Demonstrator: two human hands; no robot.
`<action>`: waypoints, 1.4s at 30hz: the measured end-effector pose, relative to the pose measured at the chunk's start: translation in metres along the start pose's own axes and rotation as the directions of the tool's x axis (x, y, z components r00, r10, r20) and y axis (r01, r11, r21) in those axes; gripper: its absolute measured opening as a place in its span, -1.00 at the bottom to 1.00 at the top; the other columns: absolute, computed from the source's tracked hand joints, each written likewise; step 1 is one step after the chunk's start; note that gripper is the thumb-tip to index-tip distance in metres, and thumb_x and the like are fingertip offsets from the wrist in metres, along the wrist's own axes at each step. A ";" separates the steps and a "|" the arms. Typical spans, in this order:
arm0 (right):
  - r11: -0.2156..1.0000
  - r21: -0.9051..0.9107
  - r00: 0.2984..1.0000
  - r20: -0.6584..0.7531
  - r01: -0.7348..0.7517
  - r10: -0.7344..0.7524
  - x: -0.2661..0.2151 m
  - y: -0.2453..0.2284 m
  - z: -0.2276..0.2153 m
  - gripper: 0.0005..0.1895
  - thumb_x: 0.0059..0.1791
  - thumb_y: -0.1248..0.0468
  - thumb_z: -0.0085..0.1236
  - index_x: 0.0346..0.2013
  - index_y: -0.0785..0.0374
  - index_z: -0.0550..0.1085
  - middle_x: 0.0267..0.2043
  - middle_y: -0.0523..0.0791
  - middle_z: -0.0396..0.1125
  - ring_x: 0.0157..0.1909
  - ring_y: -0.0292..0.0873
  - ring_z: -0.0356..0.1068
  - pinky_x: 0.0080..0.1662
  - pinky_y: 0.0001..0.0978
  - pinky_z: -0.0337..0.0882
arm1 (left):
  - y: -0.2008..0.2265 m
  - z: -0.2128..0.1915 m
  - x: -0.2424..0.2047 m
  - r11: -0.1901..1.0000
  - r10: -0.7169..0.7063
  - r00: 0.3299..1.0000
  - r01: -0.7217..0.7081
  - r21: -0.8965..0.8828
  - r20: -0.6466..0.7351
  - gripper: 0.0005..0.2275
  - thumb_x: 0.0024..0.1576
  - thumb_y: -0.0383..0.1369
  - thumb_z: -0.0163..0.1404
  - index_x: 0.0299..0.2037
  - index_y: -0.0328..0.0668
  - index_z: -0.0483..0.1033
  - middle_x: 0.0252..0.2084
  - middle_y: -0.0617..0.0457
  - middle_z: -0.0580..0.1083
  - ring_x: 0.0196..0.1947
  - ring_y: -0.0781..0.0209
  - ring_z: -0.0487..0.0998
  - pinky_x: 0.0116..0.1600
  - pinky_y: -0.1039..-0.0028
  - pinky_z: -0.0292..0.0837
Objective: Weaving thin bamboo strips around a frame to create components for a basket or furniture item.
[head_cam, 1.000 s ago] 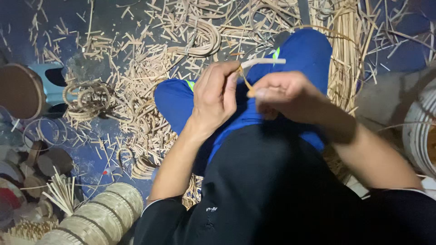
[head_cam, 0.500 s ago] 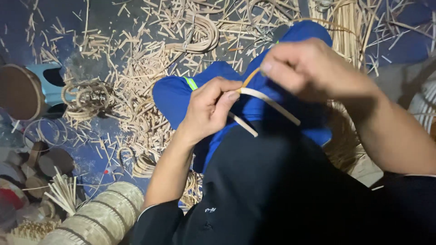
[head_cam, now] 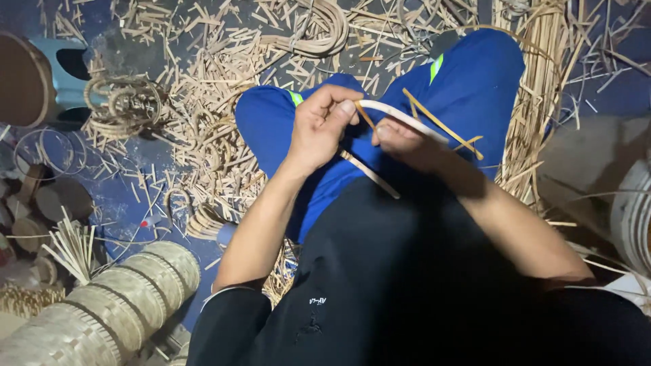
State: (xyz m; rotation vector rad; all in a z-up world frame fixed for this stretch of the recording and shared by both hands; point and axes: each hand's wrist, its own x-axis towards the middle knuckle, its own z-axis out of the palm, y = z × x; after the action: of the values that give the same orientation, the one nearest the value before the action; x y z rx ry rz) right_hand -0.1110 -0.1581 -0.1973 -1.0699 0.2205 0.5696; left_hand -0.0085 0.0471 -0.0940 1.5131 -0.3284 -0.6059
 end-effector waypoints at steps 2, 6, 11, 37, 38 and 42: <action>0.964 -0.206 0.986 0.020 0.169 -0.168 0.002 -0.017 -0.002 -0.79 0.13 0.20 0.00 -0.29 0.25 0.47 -0.52 -0.28 0.17 -0.48 -0.40 0.12 -0.41 -0.54 0.16 | -0.002 0.000 0.000 0.998 -0.058 0.998 0.058 -0.011 -0.006 -0.86 0.34 -0.47 -0.03 0.00 -0.34 0.54 -0.32 0.11 0.52 -0.38 0.45 0.40 -0.27 0.61 0.30; 0.871 -0.387 0.944 -0.009 0.301 -0.330 0.032 -0.051 -0.035 -0.75 0.22 0.19 0.01 -0.26 0.27 0.43 -0.38 -0.29 0.22 -0.32 -0.44 0.17 -0.30 -0.55 0.22 | -0.008 0.005 -0.001 0.998 -0.038 0.999 0.039 -0.042 0.037 -0.88 0.34 -0.47 -0.03 -0.01 -0.34 0.51 -0.31 0.11 0.52 -0.33 0.45 0.45 -0.20 0.62 0.36; 0.330 -0.859 0.868 0.226 0.392 -0.443 -0.010 -0.205 0.012 -0.84 0.18 0.23 0.08 -0.14 0.27 0.51 -0.37 -0.16 0.39 -0.34 -0.27 0.41 -0.27 -0.38 0.37 | 0.020 0.005 0.002 0.996 -0.071 0.993 0.066 0.065 0.092 -0.92 0.34 -0.47 -0.01 -0.06 -0.34 0.47 -0.31 0.12 0.50 -0.31 0.44 0.47 -0.18 0.61 0.40; 0.957 -0.213 0.976 -0.049 0.198 -0.213 -0.062 -0.119 0.079 -0.81 0.05 0.32 0.09 -0.07 0.32 0.48 -0.29 -0.15 0.40 -0.28 -0.34 0.40 -0.20 -0.49 0.44 | 0.059 0.033 -0.018 0.822 0.397 0.914 -0.317 0.472 -0.077 -0.88 0.35 -0.53 -0.02 0.04 -0.32 0.49 -0.15 -0.06 0.55 -0.21 0.20 0.58 -0.12 0.49 0.50; 0.854 -0.418 0.946 0.044 0.309 -0.320 -0.062 -0.119 0.078 -0.85 0.04 0.32 0.12 -0.15 0.37 0.49 -0.32 -0.12 0.34 -0.30 -0.31 0.35 -0.25 -0.46 0.40 | 0.059 0.035 -0.019 0.763 0.465 0.884 -0.368 0.531 -0.056 -0.88 0.33 -0.55 0.00 0.03 -0.32 0.50 -0.15 -0.10 0.55 -0.21 0.11 0.62 -0.13 0.46 0.54; 0.943 0.289 0.986 -0.089 0.163 -0.143 -0.055 -0.106 0.076 -0.70 0.17 0.19 -0.07 -0.07 0.39 0.50 -0.33 -0.10 0.43 -0.34 -0.30 0.39 -0.24 -0.46 0.41 | 0.056 0.035 -0.016 0.708 0.528 0.849 -0.426 0.563 -0.021 -0.86 0.27 -0.59 0.03 0.00 -0.33 0.50 -0.17 -0.14 0.54 -0.20 0.02 0.63 -0.13 0.38 0.56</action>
State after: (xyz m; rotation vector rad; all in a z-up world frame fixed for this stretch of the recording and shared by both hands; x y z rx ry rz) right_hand -0.1075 -0.1474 -0.0557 -0.8070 0.2690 0.3475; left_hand -0.0316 0.0239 -0.0346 1.9089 -0.7768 0.0699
